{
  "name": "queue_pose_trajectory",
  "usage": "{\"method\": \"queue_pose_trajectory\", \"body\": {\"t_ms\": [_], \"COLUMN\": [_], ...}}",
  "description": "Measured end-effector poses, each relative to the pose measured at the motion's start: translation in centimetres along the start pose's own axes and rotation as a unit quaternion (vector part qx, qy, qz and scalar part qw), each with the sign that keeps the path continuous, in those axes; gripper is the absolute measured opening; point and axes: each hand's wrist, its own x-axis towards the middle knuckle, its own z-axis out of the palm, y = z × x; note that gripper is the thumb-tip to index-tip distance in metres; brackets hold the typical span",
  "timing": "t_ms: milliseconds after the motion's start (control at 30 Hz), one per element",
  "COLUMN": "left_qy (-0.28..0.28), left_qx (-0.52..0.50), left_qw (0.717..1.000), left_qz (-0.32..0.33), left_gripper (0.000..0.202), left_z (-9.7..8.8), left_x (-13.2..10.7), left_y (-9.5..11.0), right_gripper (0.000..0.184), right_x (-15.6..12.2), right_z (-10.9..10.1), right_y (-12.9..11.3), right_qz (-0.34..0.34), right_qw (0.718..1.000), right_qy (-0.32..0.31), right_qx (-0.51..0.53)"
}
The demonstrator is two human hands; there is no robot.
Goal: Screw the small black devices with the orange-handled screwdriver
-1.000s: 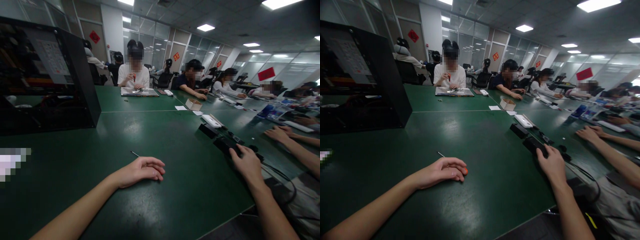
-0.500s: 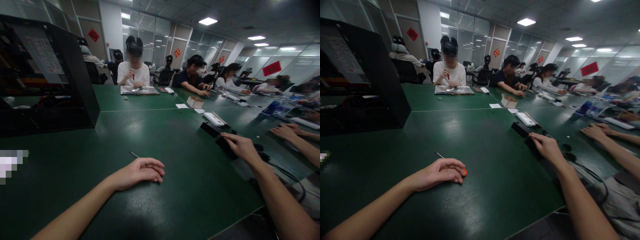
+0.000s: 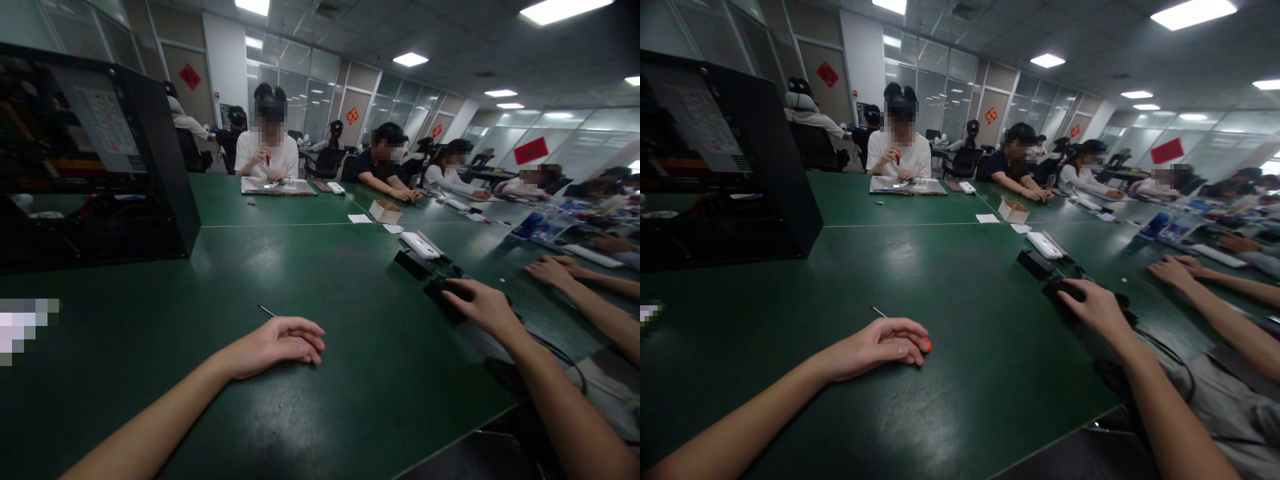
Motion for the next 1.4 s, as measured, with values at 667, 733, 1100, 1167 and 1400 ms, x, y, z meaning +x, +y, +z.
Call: {"method": "queue_pose_trajectory", "body": {"t_ms": [667,733,1100,1167,1400], "left_qy": [-0.005,-0.005,0.049,0.139,0.170], "left_qx": [0.015,0.018,0.071,0.144,0.582], "left_qw": [1.000,1.000,0.994,0.974,0.771], "left_qz": [0.008,0.009,0.060,0.106,0.195], "left_gripper": [0.034,0.034,0.029,0.021,0.029], "left_z": [-0.2,-0.2,0.1,0.1,-0.7], "left_x": [0.1,0.1,0.2,0.2,-0.4], "left_y": [-0.3,-0.2,-0.6,-0.7,-0.4], "right_gripper": [0.042,0.043,0.051,0.049,0.057], "right_x": [-0.2,-0.8,-2.7,-2.7,-3.1], "right_z": [0.7,1.4,2.7,2.8,3.1], "right_y": [-0.5,-0.9,-1.9,-1.7,-0.7], "right_qz": [-0.015,-0.010,-0.007,-0.016,-0.015], "right_qw": [0.999,0.997,0.994,0.995,0.995], "right_qy": [0.017,0.050,0.094,0.085,0.100], "right_qx": [-0.049,-0.050,-0.054,-0.055,-0.003]}}
